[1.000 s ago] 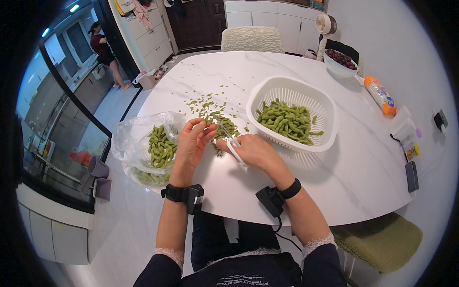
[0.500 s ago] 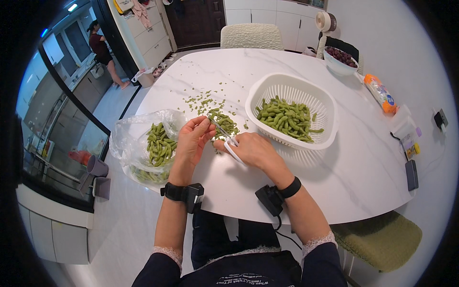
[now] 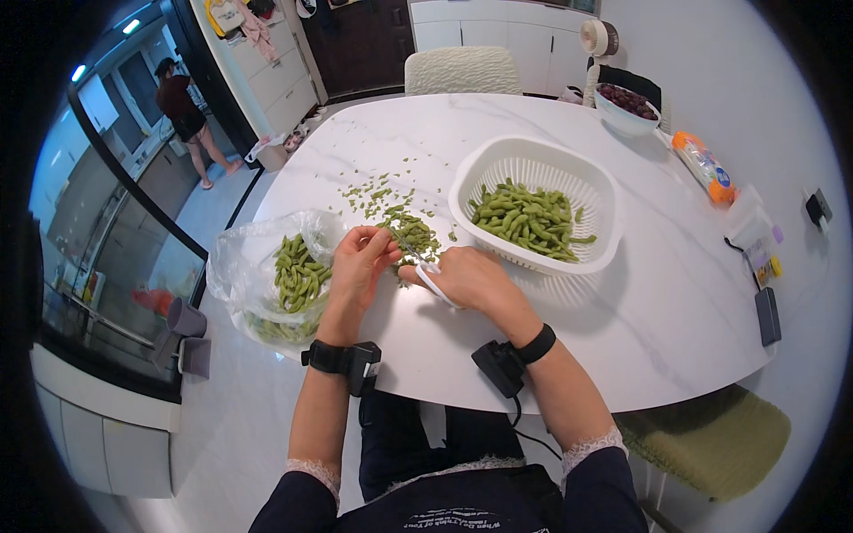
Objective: The person trims the ends of edamame pods using shears and places the trimmed pods into a white colander.
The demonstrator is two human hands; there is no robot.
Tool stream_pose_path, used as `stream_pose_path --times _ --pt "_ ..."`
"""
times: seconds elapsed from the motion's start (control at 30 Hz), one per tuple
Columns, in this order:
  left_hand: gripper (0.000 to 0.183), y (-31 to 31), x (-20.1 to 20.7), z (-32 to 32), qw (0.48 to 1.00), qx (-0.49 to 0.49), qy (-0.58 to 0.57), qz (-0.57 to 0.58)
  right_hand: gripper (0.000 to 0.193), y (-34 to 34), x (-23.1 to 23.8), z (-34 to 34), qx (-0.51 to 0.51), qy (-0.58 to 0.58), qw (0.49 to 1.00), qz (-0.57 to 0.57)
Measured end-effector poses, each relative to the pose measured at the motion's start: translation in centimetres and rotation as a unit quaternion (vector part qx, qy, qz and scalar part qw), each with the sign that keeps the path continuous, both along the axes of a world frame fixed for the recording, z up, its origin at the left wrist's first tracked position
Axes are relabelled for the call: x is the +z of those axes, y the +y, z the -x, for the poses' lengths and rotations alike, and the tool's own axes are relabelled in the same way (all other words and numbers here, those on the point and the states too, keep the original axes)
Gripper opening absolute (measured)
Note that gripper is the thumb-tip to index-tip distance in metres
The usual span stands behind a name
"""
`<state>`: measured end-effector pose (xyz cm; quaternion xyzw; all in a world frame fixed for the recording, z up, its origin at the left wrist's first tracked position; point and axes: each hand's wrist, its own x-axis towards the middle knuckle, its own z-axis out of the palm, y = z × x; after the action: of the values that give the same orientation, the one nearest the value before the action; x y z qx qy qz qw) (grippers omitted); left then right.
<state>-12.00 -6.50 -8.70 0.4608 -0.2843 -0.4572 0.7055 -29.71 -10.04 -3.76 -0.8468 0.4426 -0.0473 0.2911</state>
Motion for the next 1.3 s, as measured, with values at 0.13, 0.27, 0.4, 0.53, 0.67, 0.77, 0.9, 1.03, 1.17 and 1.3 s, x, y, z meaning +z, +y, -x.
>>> stream_pose_path --times 0.13,0.27,0.4,0.53,0.67,0.77,0.9,1.03,1.17,1.3 --pt "0.014 -0.1 -0.5 -0.3 1.000 -0.001 -0.020 -0.001 0.082 -0.2 -0.3 0.1 0.008 -0.002 1.000 -0.007" --pt "0.014 0.0 -0.5 -0.4 0.999 -0.026 -0.010 0.017 0.080 -0.2 -0.8 0.1 0.010 -0.032 0.999 0.043" --pt "0.013 0.1 -0.1 -0.2 0.998 -0.060 -0.002 0.031 0.078 -0.3 -1.0 0.4 0.010 -0.045 0.997 0.060" --pt "0.012 0.3 0.0 -0.3 0.997 -0.071 -0.012 0.041 0.079 -0.3 -0.9 0.4 0.010 -0.033 0.998 0.049" --pt "0.011 0.5 0.0 -0.6 0.996 -0.068 -0.020 0.051 0.078 -0.4 -1.2 0.4 0.020 -0.055 0.997 0.055" --pt "0.012 0.2 -0.2 -0.3 0.997 -0.054 -0.009 0.048 0.078 -0.7 -1.4 0.6 0.017 -0.050 0.997 0.048" --pt "0.013 0.2 -0.3 -0.3 0.999 -0.028 0.000 0.040 0.079 -0.5 -1.2 0.2 0.007 -0.003 0.998 0.057" --pt "0.013 -0.1 0.1 -0.2 0.999 -0.005 0.006 0.054 0.078 -0.2 -1.2 0.1 -0.013 -0.027 0.998 0.060" --pt "0.014 -0.8 2.3 1.1 0.995 0.031 -0.035 0.085 0.077 -0.1 -1.1 0.2 -0.024 -0.013 0.996 0.084" --pt "0.021 -2.9 5.1 3.9 0.980 -0.087 -0.150 0.093 0.063 0.2 -1.4 0.3 -0.022 -0.004 0.993 0.112"
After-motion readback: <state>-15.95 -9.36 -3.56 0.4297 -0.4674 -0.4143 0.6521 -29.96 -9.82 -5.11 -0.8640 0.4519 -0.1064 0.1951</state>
